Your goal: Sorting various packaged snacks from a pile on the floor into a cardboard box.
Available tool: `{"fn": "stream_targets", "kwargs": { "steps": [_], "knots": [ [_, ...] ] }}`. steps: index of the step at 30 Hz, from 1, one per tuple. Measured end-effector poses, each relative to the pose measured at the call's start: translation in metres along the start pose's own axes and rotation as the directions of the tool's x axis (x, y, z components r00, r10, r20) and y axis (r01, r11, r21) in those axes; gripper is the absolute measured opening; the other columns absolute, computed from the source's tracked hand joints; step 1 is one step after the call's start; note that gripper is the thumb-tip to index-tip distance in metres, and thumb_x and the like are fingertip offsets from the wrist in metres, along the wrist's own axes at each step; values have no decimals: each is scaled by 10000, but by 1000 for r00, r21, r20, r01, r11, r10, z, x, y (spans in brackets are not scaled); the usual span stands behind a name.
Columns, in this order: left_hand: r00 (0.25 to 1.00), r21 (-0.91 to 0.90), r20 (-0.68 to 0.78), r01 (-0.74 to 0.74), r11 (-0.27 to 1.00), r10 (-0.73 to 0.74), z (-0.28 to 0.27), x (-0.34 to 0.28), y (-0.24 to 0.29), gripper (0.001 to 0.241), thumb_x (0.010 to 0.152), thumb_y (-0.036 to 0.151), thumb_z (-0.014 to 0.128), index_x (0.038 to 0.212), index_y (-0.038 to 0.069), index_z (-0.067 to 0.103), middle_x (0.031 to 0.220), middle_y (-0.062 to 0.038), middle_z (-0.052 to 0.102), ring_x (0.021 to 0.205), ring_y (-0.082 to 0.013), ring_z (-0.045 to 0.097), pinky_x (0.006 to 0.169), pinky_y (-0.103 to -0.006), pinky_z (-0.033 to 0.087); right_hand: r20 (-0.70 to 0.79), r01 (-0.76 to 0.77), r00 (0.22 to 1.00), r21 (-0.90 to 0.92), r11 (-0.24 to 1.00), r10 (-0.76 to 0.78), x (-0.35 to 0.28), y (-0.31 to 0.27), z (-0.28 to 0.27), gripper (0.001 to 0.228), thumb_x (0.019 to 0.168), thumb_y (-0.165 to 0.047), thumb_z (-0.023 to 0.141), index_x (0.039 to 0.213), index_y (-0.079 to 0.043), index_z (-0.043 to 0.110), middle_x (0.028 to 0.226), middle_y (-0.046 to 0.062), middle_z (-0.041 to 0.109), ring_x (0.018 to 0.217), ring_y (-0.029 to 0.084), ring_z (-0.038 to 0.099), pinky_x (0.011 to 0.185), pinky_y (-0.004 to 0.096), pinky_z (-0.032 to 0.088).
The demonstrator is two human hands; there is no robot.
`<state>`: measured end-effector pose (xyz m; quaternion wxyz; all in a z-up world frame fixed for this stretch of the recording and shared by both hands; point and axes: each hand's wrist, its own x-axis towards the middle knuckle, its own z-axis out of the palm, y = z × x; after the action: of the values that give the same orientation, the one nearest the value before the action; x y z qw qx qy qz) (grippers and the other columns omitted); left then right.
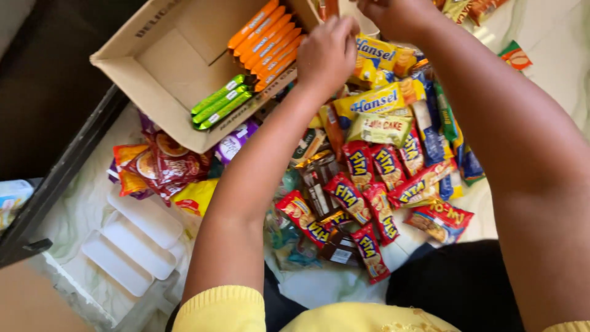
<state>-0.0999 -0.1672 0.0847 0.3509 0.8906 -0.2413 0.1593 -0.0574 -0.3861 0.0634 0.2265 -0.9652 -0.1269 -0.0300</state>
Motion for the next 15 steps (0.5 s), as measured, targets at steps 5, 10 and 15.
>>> {"fn": "stream_targets", "kwargs": {
  "steps": [5,10,15],
  "knots": [
    [840,88,481,241,967,-253,18,-32,30,337,923,434,664,1156,190,657,1193,-41,693,1170,-297,640,946,-505,509,299,-199,952,427,882,70,-16,39,-11,297,989,-323,616,1218,-152,698,1017,86,746,845,242,741,711,414,584],
    [664,261,697,119,958,-272,20,-71,53,697,763,566,756,1367,283,554,1372,-115,552,1368,-360,409,1045,-638,351,410,47,912,-138,989,14,-36,108,18,373,961,-279,700,1319,-183,735,1167,158,763,1009,364,712,1024,477,504],
    [766,259,607,62,964,-212,14,-103,53,613,780,420,742,1360,288,593,1403,-99,547,1357,-362,426,1055,-597,389,474,-90,870,-116,989,134,-64,171,40,606,876,-281,737,1467,-220,614,1245,219,687,1085,426,666,940,500,525]
  ]
}}
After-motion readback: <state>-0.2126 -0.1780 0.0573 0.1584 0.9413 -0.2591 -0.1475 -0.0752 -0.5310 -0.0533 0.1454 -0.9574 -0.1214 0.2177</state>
